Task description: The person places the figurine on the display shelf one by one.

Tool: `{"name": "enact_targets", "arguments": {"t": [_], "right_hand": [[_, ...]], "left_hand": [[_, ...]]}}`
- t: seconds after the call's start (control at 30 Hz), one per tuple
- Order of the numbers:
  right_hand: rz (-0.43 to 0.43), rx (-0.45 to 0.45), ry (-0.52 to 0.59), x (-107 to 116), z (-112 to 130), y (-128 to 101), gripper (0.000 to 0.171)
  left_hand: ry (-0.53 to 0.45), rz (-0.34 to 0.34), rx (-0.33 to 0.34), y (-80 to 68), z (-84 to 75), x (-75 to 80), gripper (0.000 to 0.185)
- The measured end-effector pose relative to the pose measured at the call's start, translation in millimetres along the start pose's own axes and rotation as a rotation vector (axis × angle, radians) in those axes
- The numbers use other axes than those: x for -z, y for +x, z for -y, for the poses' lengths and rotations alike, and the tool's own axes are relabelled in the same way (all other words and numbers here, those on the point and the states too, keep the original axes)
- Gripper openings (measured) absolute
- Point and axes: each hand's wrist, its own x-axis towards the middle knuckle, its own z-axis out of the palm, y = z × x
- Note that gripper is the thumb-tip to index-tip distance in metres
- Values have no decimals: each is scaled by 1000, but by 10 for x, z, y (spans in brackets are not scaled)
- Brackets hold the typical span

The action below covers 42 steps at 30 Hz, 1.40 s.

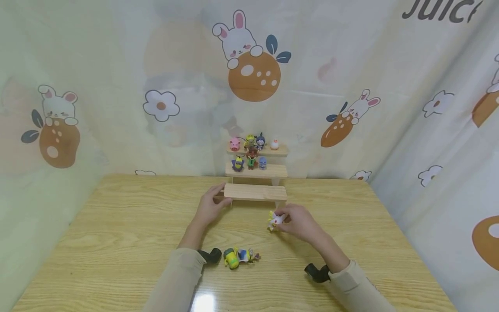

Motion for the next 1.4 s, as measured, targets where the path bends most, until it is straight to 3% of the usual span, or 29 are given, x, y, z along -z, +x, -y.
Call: {"name": "enact_targets", "arguments": {"t": [0.33, 0.57, 0.83, 1.03, 1.4], "right_hand": [[-37, -26, 17, 275, 8, 202, 33], [-127, -47, 48, 577, 44, 504, 35], [-190, -70, -37, 839, 31, 932, 37], [-172, -91, -33, 902, -19, 1128, 36], [-168, -82, -71, 855, -40, 1252, 37]], "left_hand": [[24, -8, 12, 7, -4, 14, 68], [23, -4, 16, 13, -6, 19, 66], [24, -10, 9, 10, -8, 28, 66], [12, -1, 1, 3, -3, 21, 64], [5, 4, 20, -3, -8, 6, 65]]}}
